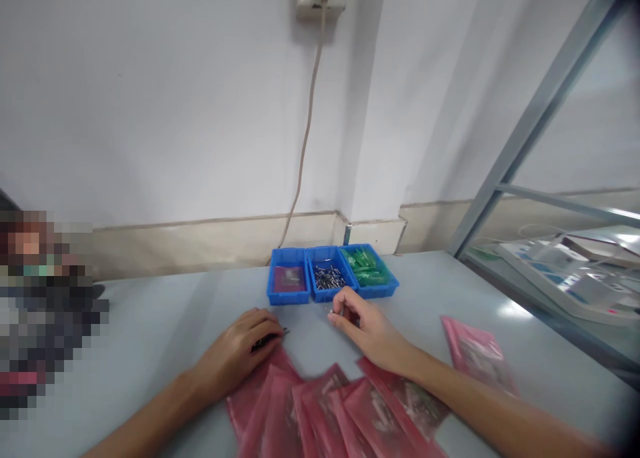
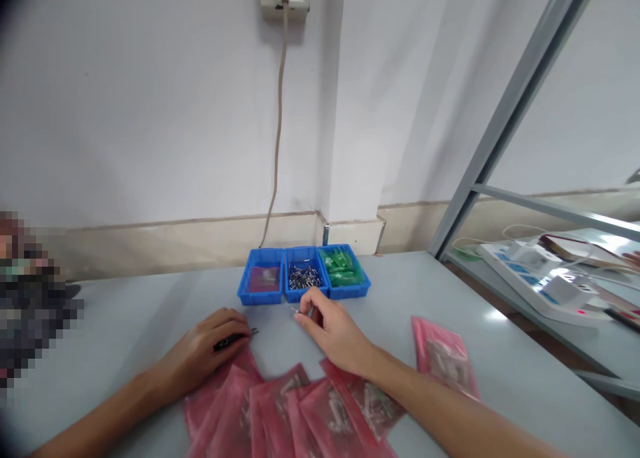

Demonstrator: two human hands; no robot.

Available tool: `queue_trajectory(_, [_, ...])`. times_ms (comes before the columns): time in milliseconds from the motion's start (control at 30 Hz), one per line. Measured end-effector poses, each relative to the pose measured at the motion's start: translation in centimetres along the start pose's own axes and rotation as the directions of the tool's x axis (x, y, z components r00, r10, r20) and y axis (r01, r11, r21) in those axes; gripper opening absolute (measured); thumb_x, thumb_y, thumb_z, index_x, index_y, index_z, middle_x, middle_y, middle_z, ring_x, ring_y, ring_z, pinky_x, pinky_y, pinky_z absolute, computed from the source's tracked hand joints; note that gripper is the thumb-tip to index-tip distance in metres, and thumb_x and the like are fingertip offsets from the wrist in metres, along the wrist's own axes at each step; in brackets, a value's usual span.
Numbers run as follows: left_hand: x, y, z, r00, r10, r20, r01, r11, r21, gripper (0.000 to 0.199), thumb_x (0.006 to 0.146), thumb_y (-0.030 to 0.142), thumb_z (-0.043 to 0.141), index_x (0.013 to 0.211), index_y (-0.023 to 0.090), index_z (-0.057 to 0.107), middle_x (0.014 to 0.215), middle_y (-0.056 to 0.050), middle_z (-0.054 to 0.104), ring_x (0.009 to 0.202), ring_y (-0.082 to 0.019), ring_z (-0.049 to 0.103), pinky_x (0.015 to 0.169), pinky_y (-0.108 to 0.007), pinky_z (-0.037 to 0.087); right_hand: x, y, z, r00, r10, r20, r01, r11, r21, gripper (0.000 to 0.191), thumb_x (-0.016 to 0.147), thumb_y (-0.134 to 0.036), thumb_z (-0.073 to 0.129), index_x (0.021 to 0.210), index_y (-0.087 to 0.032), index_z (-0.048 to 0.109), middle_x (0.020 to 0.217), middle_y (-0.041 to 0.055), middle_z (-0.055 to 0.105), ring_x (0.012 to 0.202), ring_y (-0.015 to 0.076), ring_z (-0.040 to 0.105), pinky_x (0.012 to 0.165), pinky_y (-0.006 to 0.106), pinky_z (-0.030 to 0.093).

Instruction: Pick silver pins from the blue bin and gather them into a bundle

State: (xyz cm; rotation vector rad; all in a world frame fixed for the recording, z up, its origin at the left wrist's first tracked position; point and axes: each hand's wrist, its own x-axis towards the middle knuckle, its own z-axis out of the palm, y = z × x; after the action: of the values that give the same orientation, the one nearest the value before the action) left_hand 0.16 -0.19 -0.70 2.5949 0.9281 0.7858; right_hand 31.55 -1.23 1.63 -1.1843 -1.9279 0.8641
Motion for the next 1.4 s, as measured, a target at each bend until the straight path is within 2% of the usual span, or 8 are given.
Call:
queue_trajectory(400, [0.0,0.1,-0.1,1.0,-0.002,0.01,0.002,1.0,-0.006,0.016,0.11,0.025,0.054,0.117,0.024,0.068,0.117,-0.007,0.069,0.11,-0.021,0.066,0.097,-0.038,0.058,0.2,0.3,0.0,1.0,-0.011,-0.018,0.011,0.999,0.043,0.017,0.107,-0.038,0.06,0.096,-0.025,0.054,0.08,-0.0053,0.049,0.07,0.0149,0.044,0.065,0.028,0.035])
queue_trajectory(500, [0.0,0.1,0.0,1.0,0.001,0.013,-0.001,1.0,-0.005,0.015,0.11,0.024,0.055,0.117,0.024,0.068,0.116,-0.007,0.069,0.109,-0.021,0.065,0.097,-0.037,0.057,0.1,0.4,0.1,1.0,0.004,-0.008,-0.003,0.993,0.116,0.02,0.108,-0.042,0.058,0.097,-0.025,0.055,0.08,-0.0049,0.052,0.069,0.0148,0.046,0.063,0.028,0.036])
queue_trajectory(667, [0.0,0.0,0.0,1.0,0.003,0.015,-0.003,1.0,-0.003,0.015,0.109,0.023,0.055,0.117,0.024,0.068,0.116,-0.007,0.069,0.109,-0.021,0.065,0.097,-0.036,0.056,0.4,0.5,0.4,0.998,0.041,0.051,-0.056,0.942,0.33,0.031,0.107,-0.054,0.056,0.105,-0.023,0.06,0.087,-0.0014,0.063,0.06,0.0114,0.048,0.056,0.026,0.039])
queue_trajectory(867, [0.1,0.1,0.0,1.0,0.002,0.014,-0.002,1.0,-0.01,0.014,0.109,0.021,0.056,0.116,0.023,0.068,0.116,-0.006,0.069,0.109,-0.02,0.065,0.098,-0.036,0.055,0.8,1.0,0.7,0.995,0.056,0.083,-0.086,0.899,0.429,0.041,0.105,-0.06,0.058,0.1,-0.02,0.065,0.075,-0.0026,0.061,0.05,0.0085,0.041,0.047,0.024,0.03])
queue_trajectory(967, [0.1,0.1,0.0,1.0,0.007,0.007,-0.007,1.0,-0.005,0.014,0.108,0.021,0.057,0.116,0.023,0.068,0.116,-0.006,0.07,0.109,-0.02,0.065,0.098,-0.036,0.055,0.6,1.2,0.8,0.997,0.057,0.056,-0.075,0.908,0.412,0.038,0.106,-0.057,0.056,0.101,-0.02,0.065,0.074,-0.0031,0.059,0.052,0.0094,0.041,0.048,0.024,0.03])
queue_trajectory(1167, [0.0,-0.1,0.0,1.0,0.014,-0.005,-0.014,1.0,0.003,0.014,0.108,0.021,0.058,0.115,0.024,0.069,0.116,-0.006,0.071,0.108,-0.021,0.066,0.097,-0.036,0.056,0.2,1.0,0.8,1.0,0.012,-0.01,-0.009,0.954,0.301,0.029,0.109,-0.051,0.052,0.111,-0.024,0.064,0.092,0.0002,0.066,0.059,0.0122,0.048,0.055,0.026,0.04])
queue_trajectory(1300, [0.0,-0.1,0.0,1.0,0.026,-0.014,-0.026,0.999,0.021,0.014,0.108,0.023,0.058,0.116,0.024,0.069,0.117,-0.006,0.071,0.11,-0.021,0.066,0.098,-0.037,0.056,-0.1,0.3,0.6,0.998,0.01,-0.065,-0.002,0.993,0.119,0.015,0.106,-0.04,0.061,0.104,-0.026,0.063,0.075,-0.0045,0.057,0.064,0.0152,0.054,0.063,0.028,0.042])
queue_trajectory(1400, [0.1,0.0,-0.1,0.999,0.031,-0.016,-0.031,0.999,0.03,0.014,0.108,0.024,0.058,0.115,0.024,0.07,0.116,-0.006,0.071,0.109,-0.021,0.066,0.097,-0.037,0.057,-0.2,-0.2,0.4,0.994,-0.04,-0.102,0.043,0.999,0.027,0.011,0.102,-0.034,0.067,0.098,-0.025,0.063,0.083,-0.0026,0.061,0.073,0.0161,0.056,0.067,0.029,0.042])
